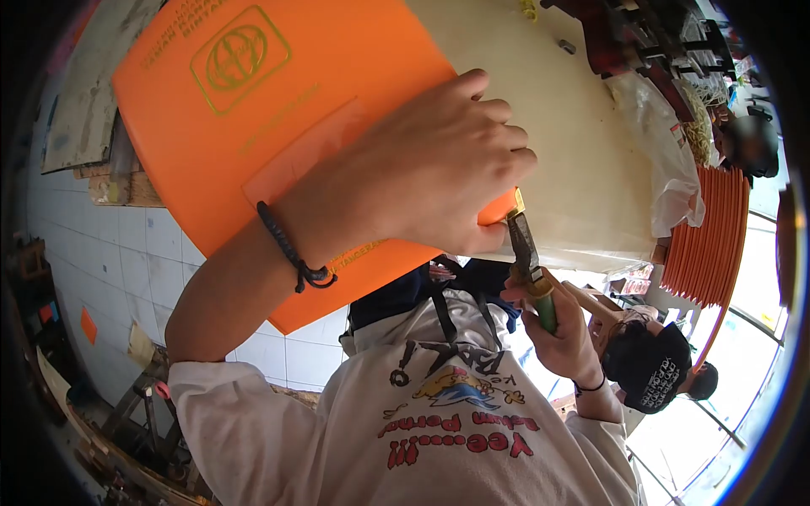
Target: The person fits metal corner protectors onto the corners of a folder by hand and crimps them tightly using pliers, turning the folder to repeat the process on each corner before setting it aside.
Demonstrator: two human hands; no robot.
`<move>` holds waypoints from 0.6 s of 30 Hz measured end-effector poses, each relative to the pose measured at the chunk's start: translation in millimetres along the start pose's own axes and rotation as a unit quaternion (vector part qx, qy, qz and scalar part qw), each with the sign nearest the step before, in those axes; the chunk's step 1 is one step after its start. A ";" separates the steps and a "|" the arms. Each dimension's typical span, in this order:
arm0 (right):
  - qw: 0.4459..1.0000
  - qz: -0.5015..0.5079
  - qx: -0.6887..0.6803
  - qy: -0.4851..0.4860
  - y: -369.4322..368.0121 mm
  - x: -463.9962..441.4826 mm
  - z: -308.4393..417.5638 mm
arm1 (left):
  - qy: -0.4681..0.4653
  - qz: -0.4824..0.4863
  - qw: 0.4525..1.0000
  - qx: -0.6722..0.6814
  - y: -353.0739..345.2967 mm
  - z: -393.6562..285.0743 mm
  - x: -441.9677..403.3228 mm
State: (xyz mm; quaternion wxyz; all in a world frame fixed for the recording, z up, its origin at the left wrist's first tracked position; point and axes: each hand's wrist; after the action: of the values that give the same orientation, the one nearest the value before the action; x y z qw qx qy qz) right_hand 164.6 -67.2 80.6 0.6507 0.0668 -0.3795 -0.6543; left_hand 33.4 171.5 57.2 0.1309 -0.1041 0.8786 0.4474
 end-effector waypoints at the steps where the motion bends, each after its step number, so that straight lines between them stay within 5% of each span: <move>1: 1.000 -0.016 0.014 0.006 -1.1 -0.6 -0.8 | -0.006 -0.012 1.000 -0.009 -0.9 0.1 0.0; 18: 1.000 0.000 0.029 -0.004 2.8 -2.5 3.8 | 0.004 0.007 1.000 0.019 -0.6 0.9 0.3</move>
State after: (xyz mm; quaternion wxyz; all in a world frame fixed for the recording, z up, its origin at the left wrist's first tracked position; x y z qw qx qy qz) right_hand 165.0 -63.0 83.9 0.6471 0.0831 -0.4004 -0.6435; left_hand 33.4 171.9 56.1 0.1262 -0.0974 0.8879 0.4315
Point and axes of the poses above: each hand's wrist, its own x-axis away from the middle knuckle, its own y-axis out of the back of the hand, z = x × y, and after that the axes turned 14 degrees about x, right-handed
